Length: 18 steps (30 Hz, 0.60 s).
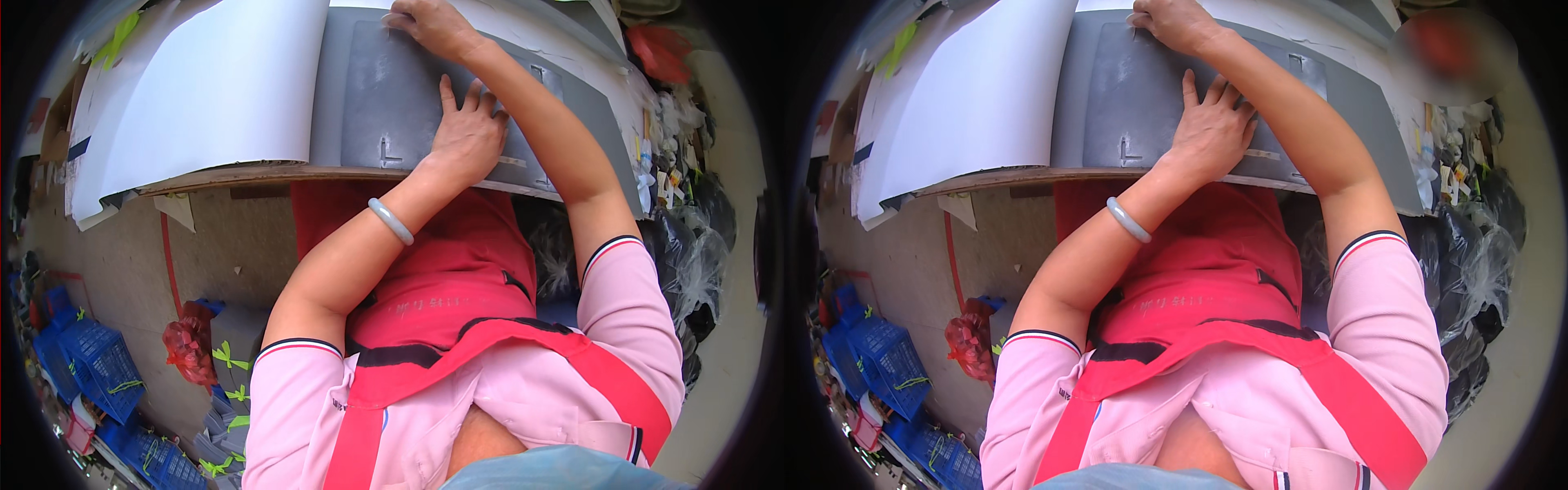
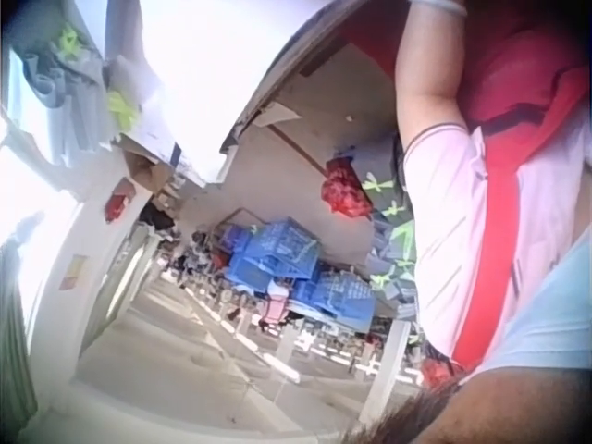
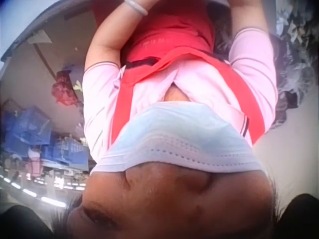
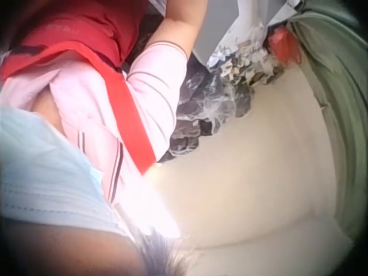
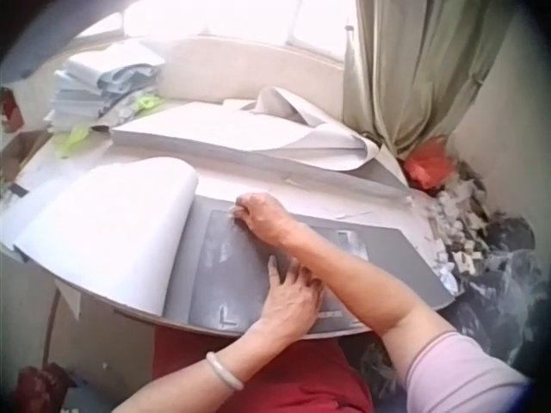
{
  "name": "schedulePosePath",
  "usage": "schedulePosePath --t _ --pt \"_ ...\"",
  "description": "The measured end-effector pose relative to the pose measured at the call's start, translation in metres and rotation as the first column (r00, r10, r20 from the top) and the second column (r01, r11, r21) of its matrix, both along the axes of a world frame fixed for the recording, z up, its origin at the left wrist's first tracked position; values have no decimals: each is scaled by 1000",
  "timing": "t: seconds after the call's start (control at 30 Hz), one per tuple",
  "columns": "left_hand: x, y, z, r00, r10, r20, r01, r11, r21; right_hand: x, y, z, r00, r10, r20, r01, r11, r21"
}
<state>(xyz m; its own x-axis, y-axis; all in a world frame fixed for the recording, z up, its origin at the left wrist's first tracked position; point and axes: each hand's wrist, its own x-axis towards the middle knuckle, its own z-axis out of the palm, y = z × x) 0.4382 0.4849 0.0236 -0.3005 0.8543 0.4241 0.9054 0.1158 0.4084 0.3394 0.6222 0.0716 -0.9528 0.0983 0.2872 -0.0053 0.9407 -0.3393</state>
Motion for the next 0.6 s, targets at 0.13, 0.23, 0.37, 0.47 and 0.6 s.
schedulePosePath --t 0.13,0.23,0.37,0.47,0.6 --pt "1 -1 -4 999 33 -20 -32 996 79 -10 -3 8 977 -101 186 74 986 147" --pt "2 2 -3 999 14 -35 -14 1000 -4 -3 9 7 988 -97 121 86 992 94" --pt "2 0 -1 998 22 -51 -23 999 -29 14 1 0 999 -47 -28 24 834 -552" --pt "-1 -1 -2 998 26 -50 -26 1000 -11 1 -18 7 946 -239 220 325 714 -621" --pt "1 0 -3 997 49 -56 -47 998 36 -6 -18 12 905 -288 312 417 740 -528"
